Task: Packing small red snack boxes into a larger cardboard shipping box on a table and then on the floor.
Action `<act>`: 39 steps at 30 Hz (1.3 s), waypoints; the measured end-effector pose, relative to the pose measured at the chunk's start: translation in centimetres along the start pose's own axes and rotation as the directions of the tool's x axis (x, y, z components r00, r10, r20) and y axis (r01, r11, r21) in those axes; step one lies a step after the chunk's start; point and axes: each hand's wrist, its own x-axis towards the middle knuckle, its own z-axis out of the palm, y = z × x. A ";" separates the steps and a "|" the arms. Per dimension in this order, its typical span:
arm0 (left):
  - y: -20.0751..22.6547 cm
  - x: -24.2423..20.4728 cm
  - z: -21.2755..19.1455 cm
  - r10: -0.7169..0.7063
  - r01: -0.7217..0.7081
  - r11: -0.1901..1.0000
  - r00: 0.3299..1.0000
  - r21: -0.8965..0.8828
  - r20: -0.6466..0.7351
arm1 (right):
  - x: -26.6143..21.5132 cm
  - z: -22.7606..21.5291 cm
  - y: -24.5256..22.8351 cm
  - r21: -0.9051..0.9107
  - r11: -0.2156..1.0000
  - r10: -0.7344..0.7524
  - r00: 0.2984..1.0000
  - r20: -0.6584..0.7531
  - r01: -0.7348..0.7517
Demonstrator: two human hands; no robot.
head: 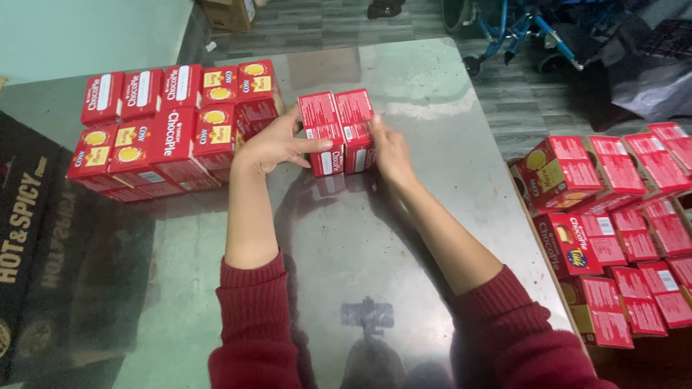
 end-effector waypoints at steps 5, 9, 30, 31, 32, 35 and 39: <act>0.7 0.9 1.2 0.057 -0.058 0.992 0.998 0.109 0.015 | 2.5 -0.9 2.7 0.060 0.998 0.036 0.996 -0.077 -0.032; 4.5 -1.2 3.3 0.102 -0.083 0.973 0.991 0.214 -0.081 | 0.2 -2.2 0.0 0.167 0.984 -0.047 0.990 -0.131 0.069; 15.3 -6.4 31.4 0.429 -0.280 0.846 0.863 -0.455 0.266 | -17.8 -31.6 -1.0 0.024 0.993 -0.091 0.901 -0.425 0.112; 15.8 -6.5 33.1 0.427 -0.274 0.848 0.861 -0.454 0.276 | -18.6 -33.1 -0.1 0.026 0.994 -0.086 0.897 -0.434 0.108; 16.2 -6.6 34.8 0.321 -0.185 0.902 0.891 -0.390 0.320 | -19.5 -34.7 0.8 0.080 0.997 0.032 0.874 -0.486 0.008; 14.7 -5.2 40.5 0.169 -0.102 0.972 0.928 -0.210 0.332 | -21.5 -38.6 3.5 0.114 0.988 0.147 0.827 -0.542 -0.101; 12.8 -3.3 47.1 -0.029 0.039 0.999 0.948 -0.025 0.316 | -22.0 -42.7 8.1 0.177 0.957 0.289 0.772 -0.567 -0.229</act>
